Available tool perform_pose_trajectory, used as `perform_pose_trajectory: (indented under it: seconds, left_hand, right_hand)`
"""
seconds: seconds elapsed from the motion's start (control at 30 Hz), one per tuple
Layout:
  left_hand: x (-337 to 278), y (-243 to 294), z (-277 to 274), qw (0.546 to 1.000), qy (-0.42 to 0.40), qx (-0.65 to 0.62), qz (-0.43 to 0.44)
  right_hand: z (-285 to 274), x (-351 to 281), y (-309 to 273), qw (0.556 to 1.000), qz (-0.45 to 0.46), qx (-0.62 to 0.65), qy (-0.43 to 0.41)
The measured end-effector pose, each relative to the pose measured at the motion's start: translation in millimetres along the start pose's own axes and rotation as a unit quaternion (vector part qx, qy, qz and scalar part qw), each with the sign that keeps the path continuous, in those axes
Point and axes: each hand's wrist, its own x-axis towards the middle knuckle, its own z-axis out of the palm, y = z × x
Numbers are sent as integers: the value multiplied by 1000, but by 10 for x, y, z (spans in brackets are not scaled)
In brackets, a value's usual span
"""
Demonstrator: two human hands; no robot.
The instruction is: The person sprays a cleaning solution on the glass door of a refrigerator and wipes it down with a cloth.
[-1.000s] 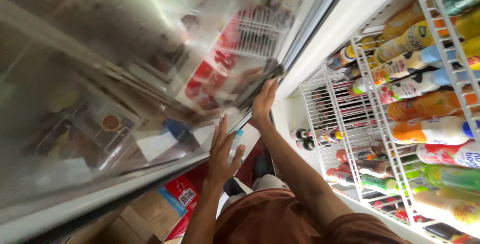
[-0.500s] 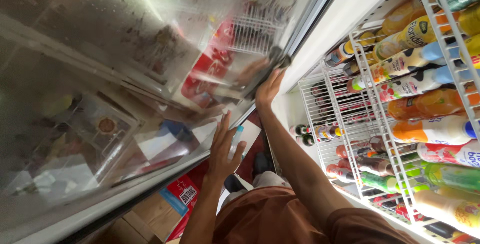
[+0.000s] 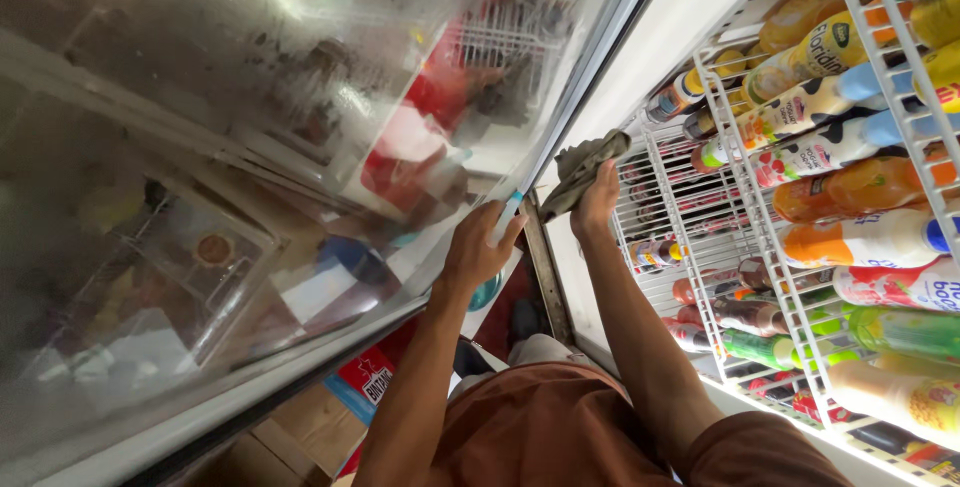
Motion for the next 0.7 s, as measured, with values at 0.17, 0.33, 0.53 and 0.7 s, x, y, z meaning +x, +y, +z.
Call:
perform_pose_trajectory:
  seconds: [0.17,0.33,0.53,0.7]
  left_hand:
    - [-110,-27,-7,1000,14,-11,-11]
    - [-242,-49,-52,998,53,-25,-30]
    - [-388,-84,-6,996,86,-2,16]
    - [-449,-91,-52,999,44,-17,-14]
  right_hand:
    - [346,-361,26,996,39,-59,-52]
    - [1335,-721,-183,963,-73,-244,-87]
    - [1365,-118,5,955,-192,-227,-1]
    - [915,-258,905,937,-80,-326,95]
